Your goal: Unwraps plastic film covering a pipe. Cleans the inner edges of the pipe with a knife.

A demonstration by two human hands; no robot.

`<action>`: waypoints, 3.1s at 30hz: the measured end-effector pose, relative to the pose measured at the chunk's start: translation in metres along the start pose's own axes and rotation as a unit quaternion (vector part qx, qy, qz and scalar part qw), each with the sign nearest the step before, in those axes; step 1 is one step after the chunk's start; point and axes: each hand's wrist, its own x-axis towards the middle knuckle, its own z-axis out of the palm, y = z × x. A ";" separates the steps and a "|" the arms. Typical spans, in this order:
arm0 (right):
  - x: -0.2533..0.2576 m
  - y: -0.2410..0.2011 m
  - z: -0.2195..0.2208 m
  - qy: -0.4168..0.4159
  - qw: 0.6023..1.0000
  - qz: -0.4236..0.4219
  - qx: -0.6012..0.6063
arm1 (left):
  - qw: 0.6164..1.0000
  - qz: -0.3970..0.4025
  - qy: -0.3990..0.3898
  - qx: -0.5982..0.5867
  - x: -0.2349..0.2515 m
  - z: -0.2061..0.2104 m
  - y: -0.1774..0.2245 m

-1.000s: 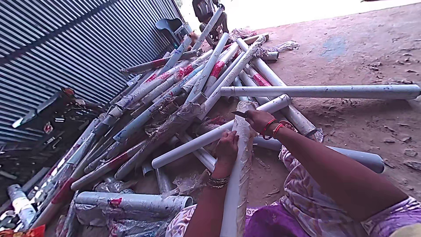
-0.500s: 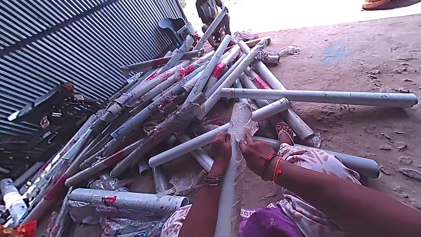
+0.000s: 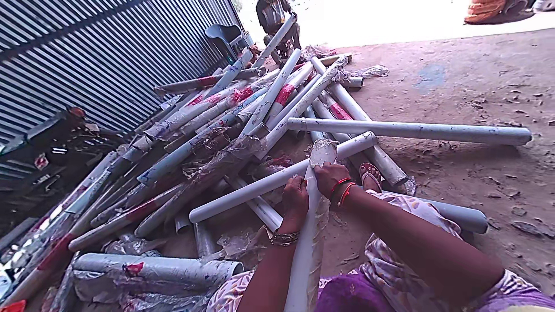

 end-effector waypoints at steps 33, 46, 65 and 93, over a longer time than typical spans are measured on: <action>0.009 0.022 0.002 0.024 0.999 0.010 0.023 | 0.998 -0.016 0.051 -0.021 -0.001 -0.018 -0.008; -0.032 0.022 0.018 0.061 0.971 -0.166 0.163 | 0.992 -0.047 0.086 -0.078 0.000 -0.045 -0.012; 0.066 0.083 -0.018 0.235 0.953 -0.190 -0.026 | 0.991 -0.016 0.106 -0.074 -0.010 -0.034 -0.014; 0.068 0.096 -0.008 0.271 0.946 -0.177 0.029 | 0.983 -0.034 0.116 -0.136 -0.013 -0.031 -0.015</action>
